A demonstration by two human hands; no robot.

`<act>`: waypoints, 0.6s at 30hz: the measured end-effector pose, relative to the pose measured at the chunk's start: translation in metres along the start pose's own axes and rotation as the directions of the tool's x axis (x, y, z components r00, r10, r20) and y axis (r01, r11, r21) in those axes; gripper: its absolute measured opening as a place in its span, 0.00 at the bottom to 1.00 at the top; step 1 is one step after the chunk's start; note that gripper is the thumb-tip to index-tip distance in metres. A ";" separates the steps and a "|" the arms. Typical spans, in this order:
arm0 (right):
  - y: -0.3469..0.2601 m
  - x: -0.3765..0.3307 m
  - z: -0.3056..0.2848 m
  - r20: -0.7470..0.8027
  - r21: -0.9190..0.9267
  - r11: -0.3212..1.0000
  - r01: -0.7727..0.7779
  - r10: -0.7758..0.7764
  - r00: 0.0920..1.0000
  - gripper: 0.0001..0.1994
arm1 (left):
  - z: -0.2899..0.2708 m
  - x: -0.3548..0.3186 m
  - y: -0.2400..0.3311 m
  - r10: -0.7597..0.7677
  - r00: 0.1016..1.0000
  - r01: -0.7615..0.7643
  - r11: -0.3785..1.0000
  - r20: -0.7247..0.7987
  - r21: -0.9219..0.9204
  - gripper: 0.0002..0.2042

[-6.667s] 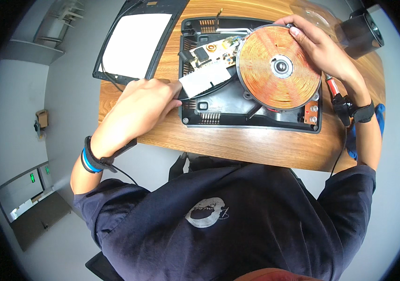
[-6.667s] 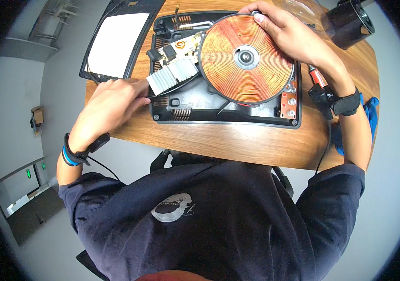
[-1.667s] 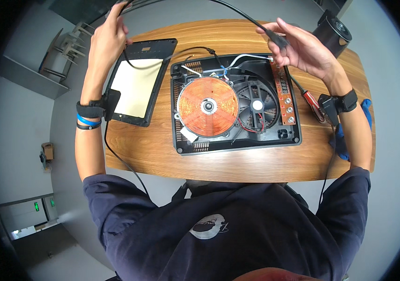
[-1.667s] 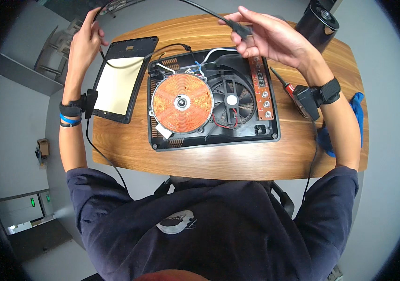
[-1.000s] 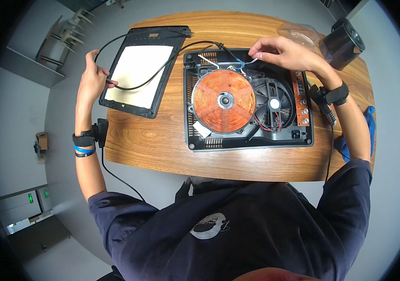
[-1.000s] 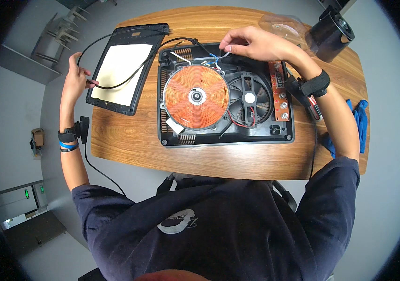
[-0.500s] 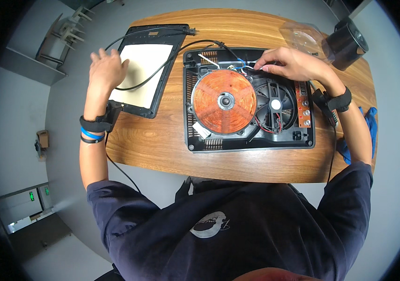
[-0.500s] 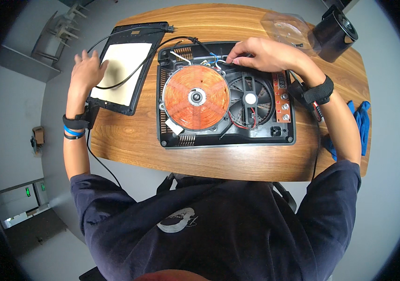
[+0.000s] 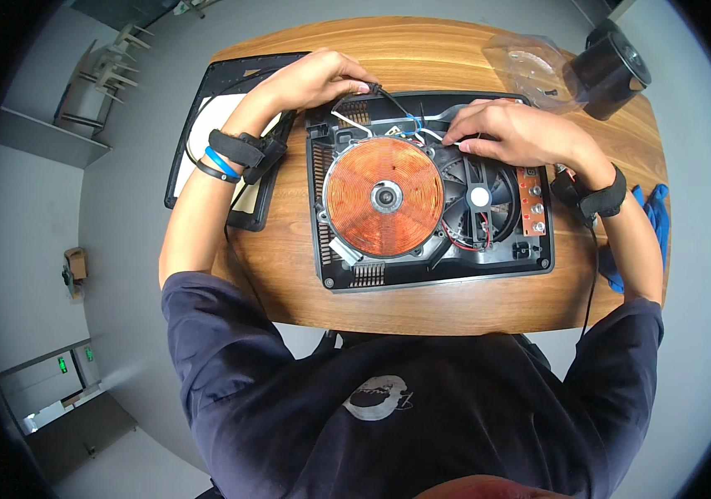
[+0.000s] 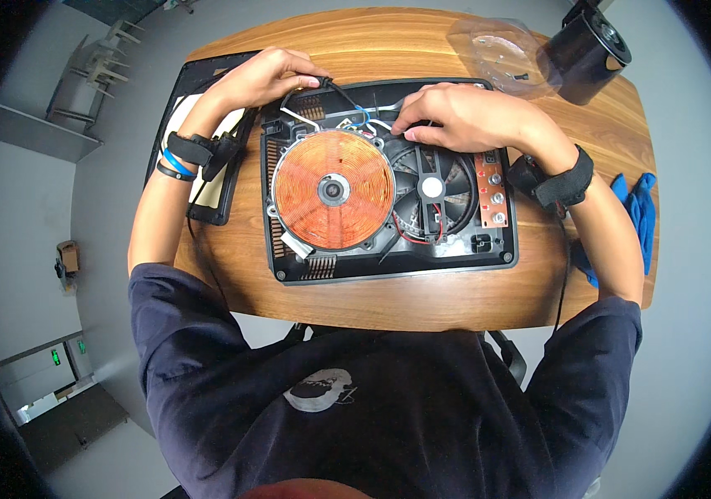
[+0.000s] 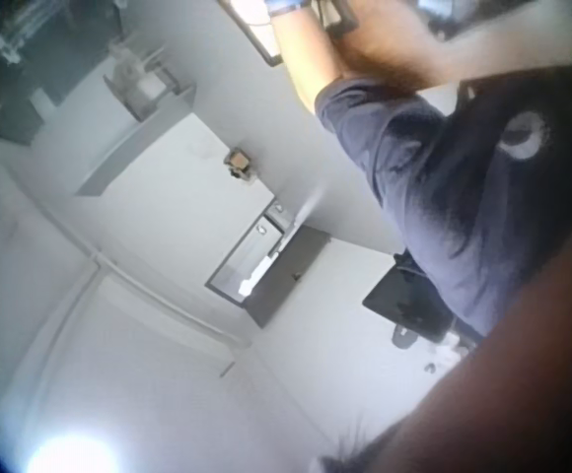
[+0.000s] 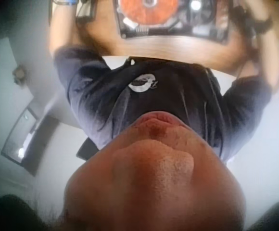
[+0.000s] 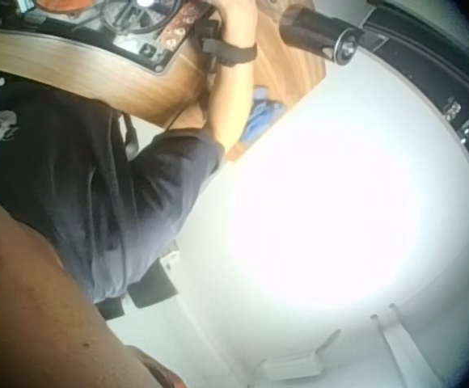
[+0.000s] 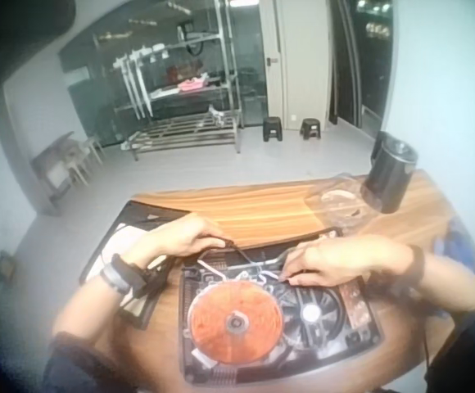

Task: The person assembles electronic components inside a black plastic housing on a wooden table. They place a green circuit board, a copper coil, and a fan into the housing, connect wires, and use a screwdriver to secure the components.

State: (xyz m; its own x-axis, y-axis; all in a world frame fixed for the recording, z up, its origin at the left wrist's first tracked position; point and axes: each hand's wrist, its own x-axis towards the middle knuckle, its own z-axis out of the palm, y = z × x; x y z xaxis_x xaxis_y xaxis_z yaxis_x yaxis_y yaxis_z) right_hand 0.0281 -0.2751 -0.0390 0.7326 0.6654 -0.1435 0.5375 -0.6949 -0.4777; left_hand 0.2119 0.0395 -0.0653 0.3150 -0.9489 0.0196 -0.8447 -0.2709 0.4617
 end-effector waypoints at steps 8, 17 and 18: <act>-0.004 0.005 -0.009 0.084 -0.011 0.999 -0.030 0.031 0.996 0.16 | -0.021 -0.059 0.034 -0.037 0.976 0.045 0.998 -0.212 0.031 0.14; -0.010 0.021 -0.011 0.064 -0.051 0.999 0.012 -0.009 0.998 0.15 | 0.014 -0.107 0.050 -0.271 0.916 0.266 0.962 -0.294 -0.057 0.11; -0.013 0.022 -0.012 0.069 -0.055 0.998 0.011 -0.007 0.998 0.15 | 0.017 -0.107 0.050 -0.293 0.908 0.288 0.956 -0.301 -0.063 0.12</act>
State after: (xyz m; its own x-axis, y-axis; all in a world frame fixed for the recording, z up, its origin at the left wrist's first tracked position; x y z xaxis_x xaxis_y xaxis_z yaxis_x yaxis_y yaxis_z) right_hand 0.0422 -0.2548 -0.0261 0.6979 0.6877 -0.1998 0.5677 -0.7013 -0.4312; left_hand 0.1286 0.1251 -0.0596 0.6637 -0.7330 0.1490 -0.6891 -0.5218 0.5029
